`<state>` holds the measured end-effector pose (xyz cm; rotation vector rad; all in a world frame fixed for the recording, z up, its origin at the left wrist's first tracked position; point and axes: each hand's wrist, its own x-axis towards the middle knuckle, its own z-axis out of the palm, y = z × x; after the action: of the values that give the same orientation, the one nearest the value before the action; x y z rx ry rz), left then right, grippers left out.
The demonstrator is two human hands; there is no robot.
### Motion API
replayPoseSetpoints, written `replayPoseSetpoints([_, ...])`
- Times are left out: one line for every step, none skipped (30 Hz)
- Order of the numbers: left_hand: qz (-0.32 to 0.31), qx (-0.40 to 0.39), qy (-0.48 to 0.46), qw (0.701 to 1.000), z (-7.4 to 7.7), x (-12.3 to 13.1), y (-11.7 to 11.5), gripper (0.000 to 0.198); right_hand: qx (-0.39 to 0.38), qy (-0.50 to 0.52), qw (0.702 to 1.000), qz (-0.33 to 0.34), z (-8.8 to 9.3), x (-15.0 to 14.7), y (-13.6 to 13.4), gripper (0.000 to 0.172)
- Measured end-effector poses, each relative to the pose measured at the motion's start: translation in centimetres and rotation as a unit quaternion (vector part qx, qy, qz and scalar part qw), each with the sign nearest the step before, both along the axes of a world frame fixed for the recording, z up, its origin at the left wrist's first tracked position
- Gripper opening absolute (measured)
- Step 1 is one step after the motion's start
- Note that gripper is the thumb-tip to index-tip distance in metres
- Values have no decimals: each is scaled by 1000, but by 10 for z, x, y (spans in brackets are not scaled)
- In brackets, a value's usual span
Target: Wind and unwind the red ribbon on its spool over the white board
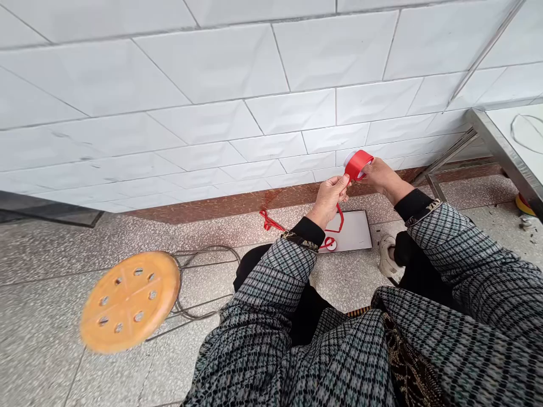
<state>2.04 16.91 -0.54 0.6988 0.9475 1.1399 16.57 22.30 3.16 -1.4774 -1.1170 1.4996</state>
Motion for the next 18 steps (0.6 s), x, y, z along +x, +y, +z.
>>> replayPoseSetpoints([6, -6, -4, 1000, 0, 1, 0, 55, -8, 12, 1000, 0, 0, -1, -2, 16])
replayPoseSetpoints([11, -10, -8, 1000, 1, 1, 0, 57, -17, 23, 1000, 0, -1, -1, -3, 13])
replayPoseSetpoints([17, -14, -14, 1000, 1, 1, 0, 57, -25, 35, 999, 0, -2, -2, -4, 11])
replayPoseSetpoints([22, -17, -22, 999, 1, 2, -1, 57, -33, 48, 998, 2, -4, -2, -4, 8])
replayPoseSetpoints([25, -18, -33, 999, 1, 2, -1, 55, -39, 60, 997, 7, -5, -3, -5, 7])
replayPoseSetpoints([27, -19, -47, 998, 0, 2, -1, 54, -42, 73, 996, 14, -7, -4, -6, 6])
replayPoseSetpoints([26, -19, -63, 997, -1, 2, -1, 54, -43, 84, 995, 23, -8, -5, -6, 7])
replayPoseSetpoints([24, -19, -79, 996, -2, 2, -1, 54, -43, 93, 994, 27, -8, -7, -7, 8])
replayPoseSetpoints([19, -20, -94, 995, -2, 1, -2, 55, -45, 99, 994, 27, -9, -8, -9, 9])
replayPoseSetpoints([15, -23, -107, 994, -3, 1, -2, 56, -46, 102, 993, 26, -9, -10, -10, 9])
replayPoseSetpoints([13, -27, -117, 993, -3, 1, -2, 57, -47, 100, 994, 24, -9, -11, -11, 10])
replayPoseSetpoints([13, -31, -126, 992, -3, 0, -2, 57, -46, 94, 994, 22, -9, -12, -13, 11])
replayPoseSetpoints([13, -33, -135, 990, -2, 0, -2, 57, -42, 83, 995, 23, -9, -13, -14, 13])
replayPoseSetpoints([16, -32, -145, 989, -2, 0, -2, 59, -29, 71, 997, 28, -9, -14, -16, 14])
replayPoseSetpoints([19, -29, -156, 987, -1, 0, -3, 60, -11, 57, 998, 38, -10, -15, -17, 16])
replayPoseSetpoints([22, -25, -166, 986, 0, -1, -3, 62, 11, 44, 998, 48, -11, -16, -18, 18])
replayPoseSetpoints([25, -23, -176, 984, 1, -1, -4, 63, 35, 32, 997, 59, -12, -16, -18, 19])
replayPoseSetpoints([28, -23, -183, 982, 1, -1, -4, 63, 60, 18, 996, 69, -14, -17, -18, 21])
